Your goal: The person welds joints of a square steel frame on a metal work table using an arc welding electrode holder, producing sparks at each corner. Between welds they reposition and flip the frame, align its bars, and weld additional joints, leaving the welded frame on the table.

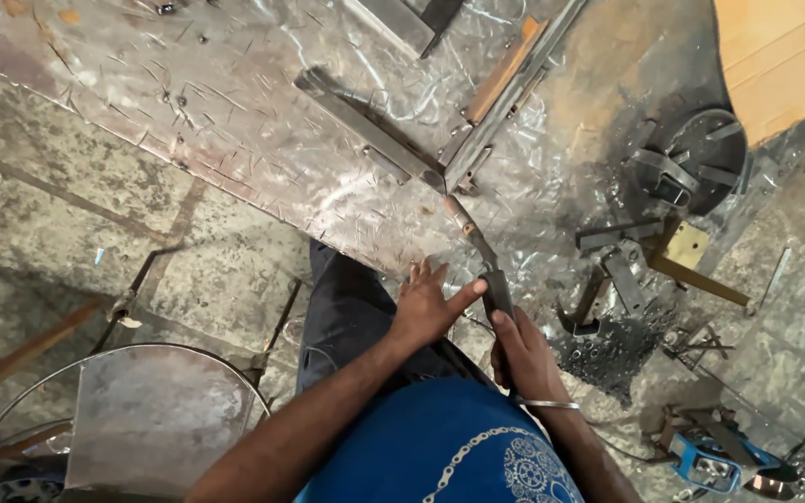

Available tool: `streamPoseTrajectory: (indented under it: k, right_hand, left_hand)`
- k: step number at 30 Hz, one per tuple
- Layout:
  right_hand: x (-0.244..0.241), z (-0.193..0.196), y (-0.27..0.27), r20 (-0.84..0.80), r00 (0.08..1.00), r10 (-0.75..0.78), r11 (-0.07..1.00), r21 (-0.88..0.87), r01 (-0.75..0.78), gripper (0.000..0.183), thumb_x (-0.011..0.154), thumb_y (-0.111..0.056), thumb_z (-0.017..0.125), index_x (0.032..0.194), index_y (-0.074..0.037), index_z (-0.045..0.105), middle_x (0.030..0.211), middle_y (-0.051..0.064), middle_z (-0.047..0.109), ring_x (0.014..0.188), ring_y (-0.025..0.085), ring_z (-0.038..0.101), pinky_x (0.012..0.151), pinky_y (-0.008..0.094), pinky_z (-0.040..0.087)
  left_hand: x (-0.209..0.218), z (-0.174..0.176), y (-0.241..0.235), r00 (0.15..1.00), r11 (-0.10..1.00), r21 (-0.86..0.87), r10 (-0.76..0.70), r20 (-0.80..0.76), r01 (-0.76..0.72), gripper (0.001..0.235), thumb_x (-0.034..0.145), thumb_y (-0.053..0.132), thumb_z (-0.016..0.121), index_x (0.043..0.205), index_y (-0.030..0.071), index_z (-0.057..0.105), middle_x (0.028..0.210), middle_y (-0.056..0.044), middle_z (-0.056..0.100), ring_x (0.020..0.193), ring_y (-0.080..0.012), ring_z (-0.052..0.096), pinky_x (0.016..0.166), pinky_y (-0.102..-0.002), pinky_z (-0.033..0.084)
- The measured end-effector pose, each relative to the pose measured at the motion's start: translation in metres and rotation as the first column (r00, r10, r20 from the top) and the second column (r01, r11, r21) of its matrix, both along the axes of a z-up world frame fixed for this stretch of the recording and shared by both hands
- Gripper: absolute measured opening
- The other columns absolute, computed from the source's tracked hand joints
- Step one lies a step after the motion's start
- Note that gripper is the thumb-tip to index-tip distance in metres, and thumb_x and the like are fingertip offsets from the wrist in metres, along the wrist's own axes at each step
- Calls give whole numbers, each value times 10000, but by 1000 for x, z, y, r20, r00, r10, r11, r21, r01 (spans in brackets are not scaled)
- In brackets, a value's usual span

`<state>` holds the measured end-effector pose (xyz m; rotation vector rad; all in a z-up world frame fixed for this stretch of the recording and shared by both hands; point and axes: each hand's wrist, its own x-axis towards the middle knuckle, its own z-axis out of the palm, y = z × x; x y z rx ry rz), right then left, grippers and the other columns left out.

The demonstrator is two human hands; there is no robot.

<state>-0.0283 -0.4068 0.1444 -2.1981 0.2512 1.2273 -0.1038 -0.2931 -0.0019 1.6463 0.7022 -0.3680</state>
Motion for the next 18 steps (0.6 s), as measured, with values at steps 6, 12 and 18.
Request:
streamPoseTrajectory:
  k: [6,12,18]
  right_hand:
    - [0,0,5,17,1000,7,1000,-30,-6,449,978,-505,503,990,-61,569,549,76,541,393,191,521,382,346,386]
    - [0,7,13,26,1000,10,998,-65,-8,450,971,-521,502,1028,-83,589,543,84,539,397,192,524,388,344,375]
    - [1,7,15,1,1000,-20,998,-61,20,467,972,-520,510,1042,-64,578,557,83,545,405,191,529,391,346,378]
  left_hand:
    - [1,5,5,1000,1000,-17,4,-4,-4,1039,856,805,517,1448,-48,517,1554,-387,345,1500,-508,285,1205,-588,230]
    - [1,3,4,1000,999,-26,-22,-14,22,1036,873,807,489,1464,-44,498,1564,-381,317,1502,-513,249,1198,-601,197]
    - [2,2,3,1000,1000,-15,-14,-15,14,1040,868,815,479,1461,-39,508,1561,-383,332,1501,-507,275,1213,-584,211]
